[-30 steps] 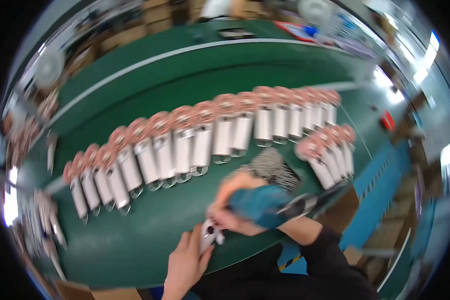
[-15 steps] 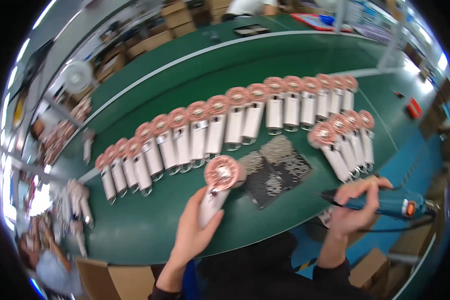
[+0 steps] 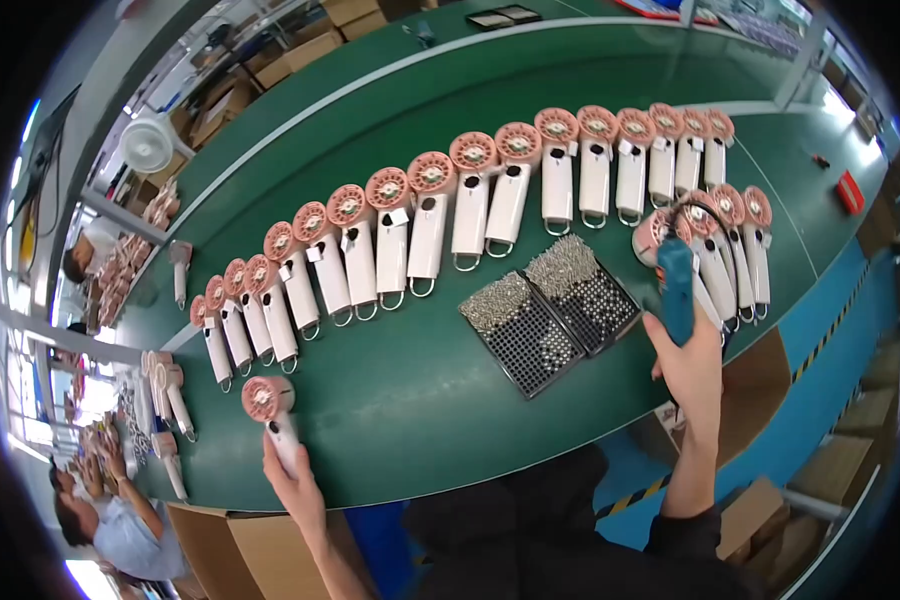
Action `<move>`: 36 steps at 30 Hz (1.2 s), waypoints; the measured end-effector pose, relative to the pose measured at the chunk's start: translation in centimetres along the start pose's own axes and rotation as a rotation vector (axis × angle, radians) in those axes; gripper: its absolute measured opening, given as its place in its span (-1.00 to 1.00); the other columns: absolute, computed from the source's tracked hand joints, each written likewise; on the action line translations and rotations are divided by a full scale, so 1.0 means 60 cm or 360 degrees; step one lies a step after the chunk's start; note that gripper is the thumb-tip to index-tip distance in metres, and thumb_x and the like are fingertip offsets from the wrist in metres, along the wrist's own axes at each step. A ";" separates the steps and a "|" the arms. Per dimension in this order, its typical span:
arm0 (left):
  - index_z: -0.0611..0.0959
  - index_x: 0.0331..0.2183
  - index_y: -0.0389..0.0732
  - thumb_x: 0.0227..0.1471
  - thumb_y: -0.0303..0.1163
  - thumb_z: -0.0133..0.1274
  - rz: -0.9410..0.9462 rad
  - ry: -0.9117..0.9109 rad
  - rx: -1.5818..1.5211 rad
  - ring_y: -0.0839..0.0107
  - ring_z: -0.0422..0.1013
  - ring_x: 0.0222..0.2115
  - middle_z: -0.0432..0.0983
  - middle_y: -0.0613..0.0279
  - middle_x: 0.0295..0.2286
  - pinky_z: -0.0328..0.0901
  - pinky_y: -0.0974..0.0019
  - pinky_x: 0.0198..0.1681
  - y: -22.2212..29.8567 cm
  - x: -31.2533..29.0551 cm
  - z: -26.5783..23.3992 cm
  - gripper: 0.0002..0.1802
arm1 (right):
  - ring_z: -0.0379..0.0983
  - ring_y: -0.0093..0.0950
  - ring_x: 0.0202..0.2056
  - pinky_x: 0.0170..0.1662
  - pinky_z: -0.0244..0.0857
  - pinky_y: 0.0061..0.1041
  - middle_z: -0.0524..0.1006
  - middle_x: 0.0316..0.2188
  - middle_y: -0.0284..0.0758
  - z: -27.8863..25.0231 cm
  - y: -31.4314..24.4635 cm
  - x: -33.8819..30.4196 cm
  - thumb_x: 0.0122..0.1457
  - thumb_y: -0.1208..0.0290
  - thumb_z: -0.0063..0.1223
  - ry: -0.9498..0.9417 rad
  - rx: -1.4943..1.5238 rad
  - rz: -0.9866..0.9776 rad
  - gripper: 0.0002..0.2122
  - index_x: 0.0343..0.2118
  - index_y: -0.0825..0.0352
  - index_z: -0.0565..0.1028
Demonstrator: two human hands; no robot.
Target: The person assembles handheld fans by picking up screws from a tray and driving them into each fan casing using an electric screwdriver, then placing the fans along the assembly line.
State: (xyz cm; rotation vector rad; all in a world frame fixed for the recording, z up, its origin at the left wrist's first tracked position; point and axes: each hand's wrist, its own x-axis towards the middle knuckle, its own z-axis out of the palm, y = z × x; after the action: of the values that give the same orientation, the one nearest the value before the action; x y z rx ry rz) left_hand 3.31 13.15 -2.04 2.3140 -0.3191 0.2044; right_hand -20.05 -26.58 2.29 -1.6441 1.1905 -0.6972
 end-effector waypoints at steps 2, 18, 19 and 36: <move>0.30 0.10 -0.32 0.11 -0.32 0.00 -0.0092 -0.0049 0.0380 0.11 0.16 0.01 0.19 -0.07 0.01 0.11 0.20 0.05 -0.031 0.013 -0.012 -0.44 | 0.29 -0.58 -0.78 -0.68 0.19 -0.54 0.39 -0.69 -0.37 -0.001 0.008 0.015 0.05 0.46 0.10 -0.0090 -0.0120 0.0009 -0.70 -0.14 0.44 0.41; 0.27 0.11 -0.28 0.04 -0.47 0.04 0.0549 -0.1072 -0.0354 0.06 0.12 0.12 0.20 -0.04 0.09 0.03 0.18 0.17 0.246 -0.052 0.193 -0.41 | 0.31 -0.60 -0.75 -0.68 0.18 -0.57 0.39 -0.67 -0.37 0.047 0.001 -0.017 0.05 0.48 0.09 -0.0447 -0.0225 0.0170 -0.72 -0.17 0.43 0.43; 0.29 0.09 -0.31 0.03 -0.47 0.05 0.0572 -0.1090 -0.0418 0.07 0.12 0.12 0.20 -0.04 0.09 0.03 0.18 0.17 0.247 -0.049 0.197 -0.42 | 0.30 -0.61 -0.75 -0.67 0.18 -0.57 0.38 -0.67 -0.37 0.044 -0.004 -0.023 0.04 0.49 0.09 -0.0430 -0.0268 0.0202 -0.72 -0.16 0.44 0.42; 0.45 -0.11 -0.35 0.04 -0.31 0.04 0.0596 0.0090 0.0090 0.12 0.45 -0.21 0.51 -0.04 -0.29 0.31 0.20 -0.14 0.043 0.535 0.027 -0.59 | 0.31 -0.40 -0.71 -0.71 0.28 -0.47 0.40 -0.61 -0.25 -0.031 -0.017 0.036 0.27 0.32 -0.19 -0.1251 0.1462 -0.0192 -0.79 -0.12 0.31 0.34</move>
State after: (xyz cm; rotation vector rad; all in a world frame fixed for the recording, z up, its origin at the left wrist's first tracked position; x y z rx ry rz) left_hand 33.31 4.93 6.44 2.2815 -0.7256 0.4681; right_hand -20.45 -29.16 3.76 -1.0119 0.1322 -0.4706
